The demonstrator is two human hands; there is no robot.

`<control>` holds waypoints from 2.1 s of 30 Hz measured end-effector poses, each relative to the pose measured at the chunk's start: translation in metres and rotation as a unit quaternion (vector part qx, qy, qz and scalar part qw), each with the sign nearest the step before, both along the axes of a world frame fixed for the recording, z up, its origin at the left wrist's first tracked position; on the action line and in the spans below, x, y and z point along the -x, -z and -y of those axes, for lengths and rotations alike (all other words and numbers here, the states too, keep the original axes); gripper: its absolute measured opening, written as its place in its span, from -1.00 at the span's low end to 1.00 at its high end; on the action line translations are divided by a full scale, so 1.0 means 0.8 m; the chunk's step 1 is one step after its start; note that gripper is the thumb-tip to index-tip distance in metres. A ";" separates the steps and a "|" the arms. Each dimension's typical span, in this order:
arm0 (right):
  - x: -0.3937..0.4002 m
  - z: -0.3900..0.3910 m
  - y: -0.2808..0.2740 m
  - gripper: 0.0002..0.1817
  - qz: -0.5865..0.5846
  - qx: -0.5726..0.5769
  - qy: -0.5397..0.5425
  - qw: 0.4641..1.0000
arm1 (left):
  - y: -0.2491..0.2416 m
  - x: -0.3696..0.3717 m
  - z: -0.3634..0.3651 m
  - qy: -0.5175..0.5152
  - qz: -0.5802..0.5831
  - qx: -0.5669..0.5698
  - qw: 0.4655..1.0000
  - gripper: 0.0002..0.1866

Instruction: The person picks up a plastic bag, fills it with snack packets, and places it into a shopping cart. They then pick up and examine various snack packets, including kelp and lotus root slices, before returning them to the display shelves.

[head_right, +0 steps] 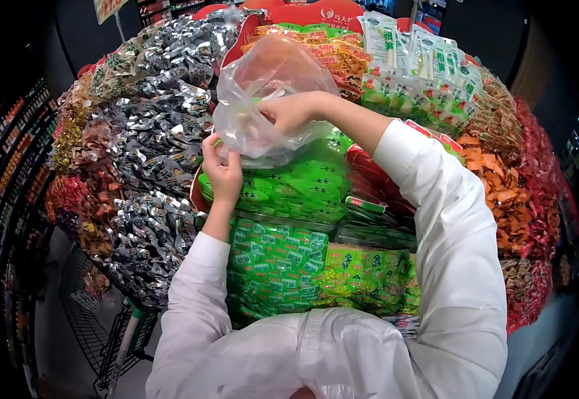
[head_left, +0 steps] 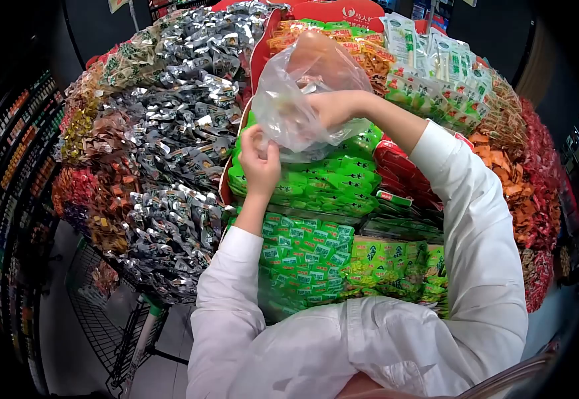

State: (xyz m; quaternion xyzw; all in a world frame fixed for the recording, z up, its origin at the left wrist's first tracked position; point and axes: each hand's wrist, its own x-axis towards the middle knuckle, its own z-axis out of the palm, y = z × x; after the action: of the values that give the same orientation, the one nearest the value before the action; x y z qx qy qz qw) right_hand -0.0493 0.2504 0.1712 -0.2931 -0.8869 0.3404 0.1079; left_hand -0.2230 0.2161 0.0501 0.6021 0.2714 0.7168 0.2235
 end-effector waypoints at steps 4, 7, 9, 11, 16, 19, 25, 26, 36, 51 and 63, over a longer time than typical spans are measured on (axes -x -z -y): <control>0.022 0.010 -0.004 -0.16 0.123 -0.116 0.049 0.984 | 0.010 0.003 -0.010 0.046 -0.055 -0.076 0.995 -0.49; 0.036 -0.027 0.018 -0.40 0.248 -0.187 0.078 0.947 | -0.008 -0.002 -0.004 -0.183 -0.152 -0.122 0.964 -0.38; 0.034 -0.034 0.048 -0.56 0.025 -0.427 0.001 0.904 | -0.009 -0.005 -0.009 -0.185 -0.128 -0.075 0.971 -0.28; 0.043 -0.045 0.051 -0.57 0.089 -0.370 0.042 0.924 | -0.014 -0.008 -0.009 -0.157 -0.114 -0.043 0.980 -0.23; 0.043 -0.048 0.017 -0.17 0.175 -0.173 0.116 0.962 | -0.012 -0.005 -0.012 -0.161 -0.117 -0.041 0.979 -0.23; 0.011 -0.015 -0.031 -0.11 0.095 0.030 0.183 0.978 | -0.011 -0.003 -0.009 -0.162 -0.109 -0.035 0.980 -0.24; -0.018 -0.024 -0.029 -0.27 0.007 0.066 0.194 0.979 | -0.011 -0.008 -0.014 -0.099 -0.121 -0.051 0.986 -0.27; -0.011 -0.044 -0.030 -0.26 0.145 0.018 0.130 0.981 | -0.012 -0.009 -0.015 -0.099 -0.143 -0.071 0.982 -0.27; 0.031 -0.100 0.014 -0.53 0.164 -0.089 0.165 0.968 | -0.009 -0.005 -0.016 -0.085 -0.139 -0.049 0.985 -0.31; 0.000 0.003 -0.066 -0.35 0.026 -0.123 0.230 0.965 | -0.013 0.000 -0.022 0.001 -0.113 -0.039 0.993 -0.28; 0.002 0.019 -0.030 -0.17 -0.039 -0.102 0.136 0.985 | 0.010 0.000 -0.052 0.132 0.044 -0.004 0.990 -0.45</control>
State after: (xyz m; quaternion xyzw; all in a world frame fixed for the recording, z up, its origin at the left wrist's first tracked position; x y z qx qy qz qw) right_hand -0.0508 0.2356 0.1954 -0.3852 -0.8638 0.2414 0.2174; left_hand -0.2226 0.2579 0.0418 0.6014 0.1764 0.7080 0.3255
